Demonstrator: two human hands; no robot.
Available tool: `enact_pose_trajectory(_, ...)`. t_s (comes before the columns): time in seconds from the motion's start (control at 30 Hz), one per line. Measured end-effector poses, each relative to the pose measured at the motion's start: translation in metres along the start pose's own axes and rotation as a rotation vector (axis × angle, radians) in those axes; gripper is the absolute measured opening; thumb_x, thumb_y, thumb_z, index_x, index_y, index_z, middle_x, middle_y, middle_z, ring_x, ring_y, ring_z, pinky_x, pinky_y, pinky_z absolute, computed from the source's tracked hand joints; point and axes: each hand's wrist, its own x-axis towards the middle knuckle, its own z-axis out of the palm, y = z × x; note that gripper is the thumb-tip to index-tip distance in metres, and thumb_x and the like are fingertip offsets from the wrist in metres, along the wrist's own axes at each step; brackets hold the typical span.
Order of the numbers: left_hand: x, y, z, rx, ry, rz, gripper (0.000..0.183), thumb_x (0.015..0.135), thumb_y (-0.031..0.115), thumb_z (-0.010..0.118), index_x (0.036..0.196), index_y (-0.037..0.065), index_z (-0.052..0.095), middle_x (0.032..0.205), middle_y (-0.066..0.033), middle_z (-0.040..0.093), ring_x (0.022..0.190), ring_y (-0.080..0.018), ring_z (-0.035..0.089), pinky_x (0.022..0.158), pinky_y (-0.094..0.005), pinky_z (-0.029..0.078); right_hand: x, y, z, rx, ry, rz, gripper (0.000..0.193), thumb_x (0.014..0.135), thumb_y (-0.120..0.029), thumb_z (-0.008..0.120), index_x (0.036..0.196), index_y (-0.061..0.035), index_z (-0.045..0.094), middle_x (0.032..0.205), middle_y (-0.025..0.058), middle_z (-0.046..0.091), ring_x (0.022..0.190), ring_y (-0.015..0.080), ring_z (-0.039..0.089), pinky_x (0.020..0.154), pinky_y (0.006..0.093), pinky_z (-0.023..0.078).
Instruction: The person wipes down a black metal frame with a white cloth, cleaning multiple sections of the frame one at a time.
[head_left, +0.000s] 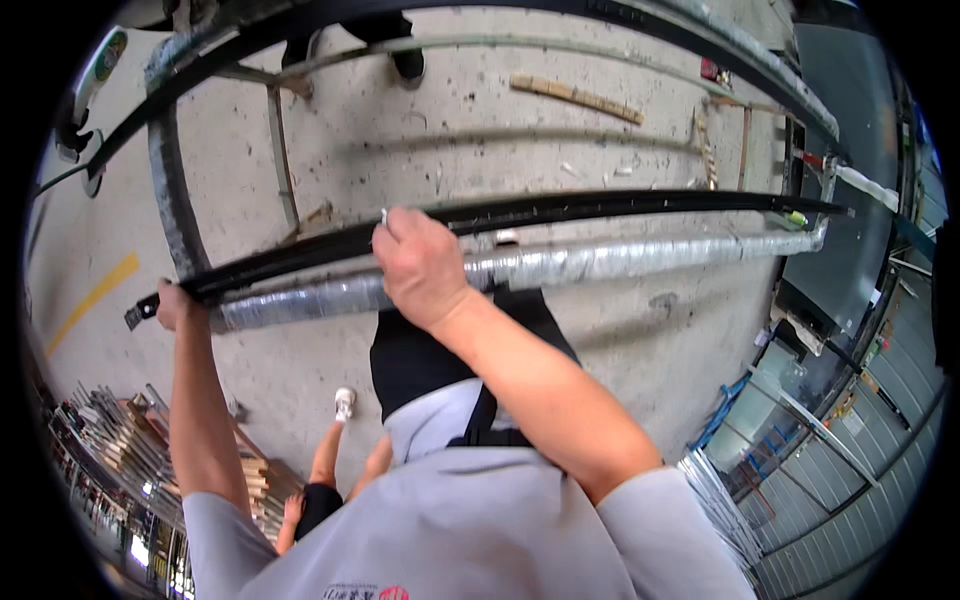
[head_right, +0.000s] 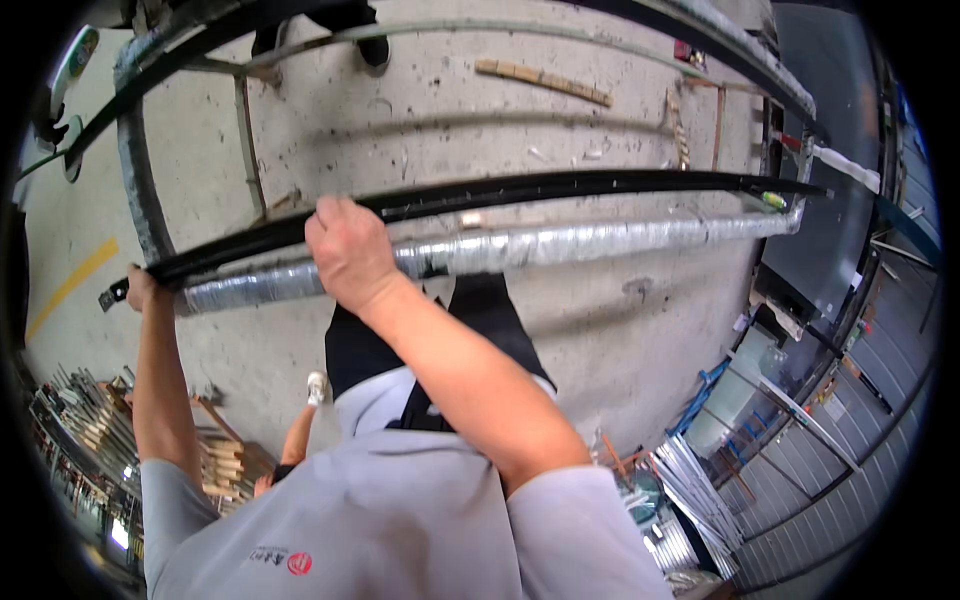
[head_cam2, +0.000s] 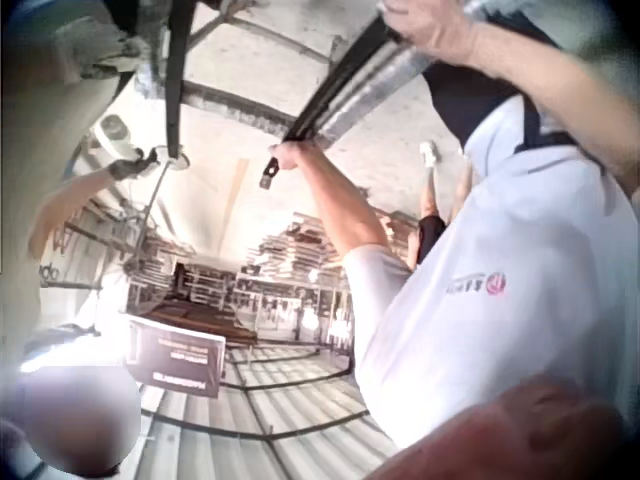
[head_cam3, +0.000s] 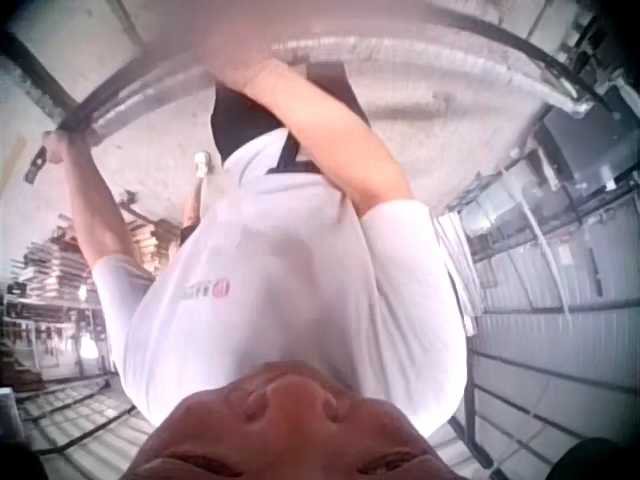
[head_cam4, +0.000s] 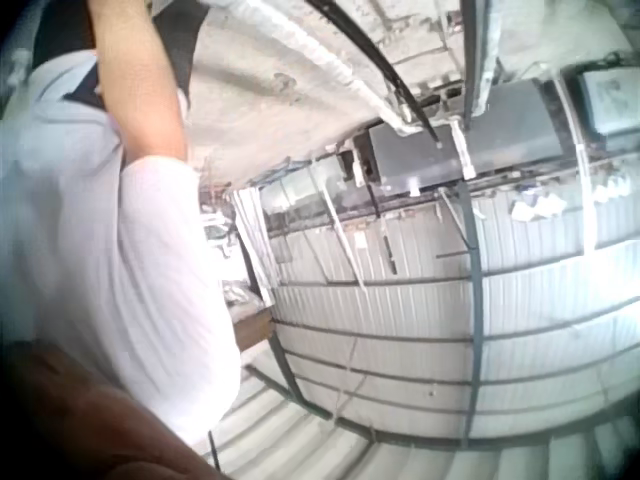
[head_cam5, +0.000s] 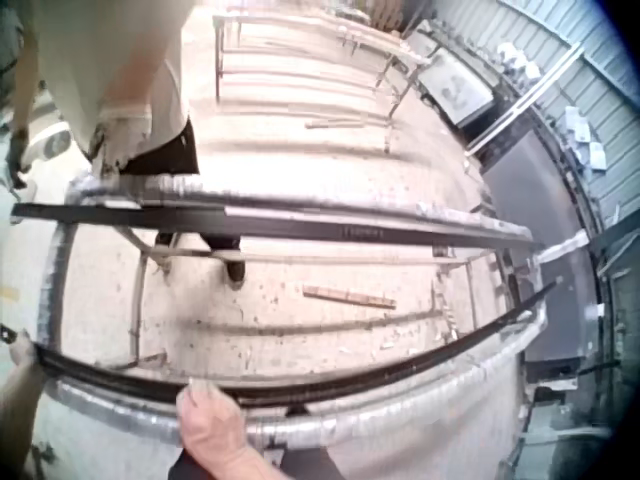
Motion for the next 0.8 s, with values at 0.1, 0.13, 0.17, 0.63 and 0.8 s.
enact_pose_trajectory(0.1, -0.013, 0.006, -0.007, 0.021, 0.015, -0.032, 0.065, 0.084, 0.034, 0.073, 0.117, -0.021, 0.061, 0.119, -0.0234, 0.068, 0.097, -0.0337, 0.072, 0.085, -0.0450, 0.060, -0.020, 0.052, -0.027, -0.142, 0.069, -0.041, 0.018, 0.071, 0.000, 0.061, 0.087, -0.0043, 0.068, 0.079, 0.0155, 0.059, 0.077, 0.0352, 0.059, 0.071, 0.0475, 0.050)
enact_pose_trajectory(0.13, -0.009, 0.005, -0.014, 0.040, 0.029, -0.009, 0.066, 0.084, 0.035, 0.073, 0.117, -0.021, 0.061, 0.119, -0.0234, 0.068, 0.097, -0.0340, 0.072, 0.085, -0.0451, 0.060, -0.031, 0.072, -0.066, -0.300, 0.025, 0.085, 0.024, 0.071, 0.002, 0.060, 0.091, -0.0051, 0.071, 0.079, 0.0145, 0.059, 0.078, 0.0338, 0.058, 0.073, 0.0465, 0.048)
enact_pose_trajectory(0.17, -0.010, 0.008, -0.007, 0.022, 0.020, 0.013, 0.066, 0.085, 0.036, 0.073, 0.118, -0.020, 0.061, 0.120, -0.0235, 0.068, 0.097, -0.0343, 0.072, 0.085, -0.0451, 0.060, -0.042, 0.100, -0.102, -0.324, 0.076, 0.198, 0.018, 0.077, 0.003, 0.062, 0.090, -0.0051, 0.070, 0.079, 0.0136, 0.059, 0.075, 0.0331, 0.056, 0.070, 0.0441, 0.046)
enact_pose_trajectory(0.63, 0.005, 0.001, -0.005, 0.235, 0.050, 0.134, 0.060, 0.083, 0.035, 0.071, 0.105, -0.020, 0.067, 0.112, -0.0324, 0.070, 0.101, -0.0412, 0.071, 0.088, -0.0485, 0.054, 0.028, -0.040, 0.063, 0.057, -0.220, -0.207, 0.025, 0.069, 0.003, 0.063, 0.093, -0.0034, 0.069, 0.085, 0.0137, 0.057, 0.076, 0.0345, 0.061, 0.064, 0.0449, 0.051)
enact_pose_trajectory(0.8, -0.017, 0.008, -0.006, 0.175, 0.040, 0.078, 0.062, 0.083, 0.039, 0.069, 0.105, -0.019, 0.068, 0.113, -0.0314, 0.070, 0.102, -0.0414, 0.071, 0.092, -0.0479, 0.054, -0.017, 0.065, -0.081, -0.253, -0.205, 0.002, 0.029, 0.071, 0.013, 0.061, 0.094, -0.0026, 0.069, 0.086, 0.0154, 0.057, 0.079, 0.0362, 0.061, 0.067, 0.0444, 0.052)
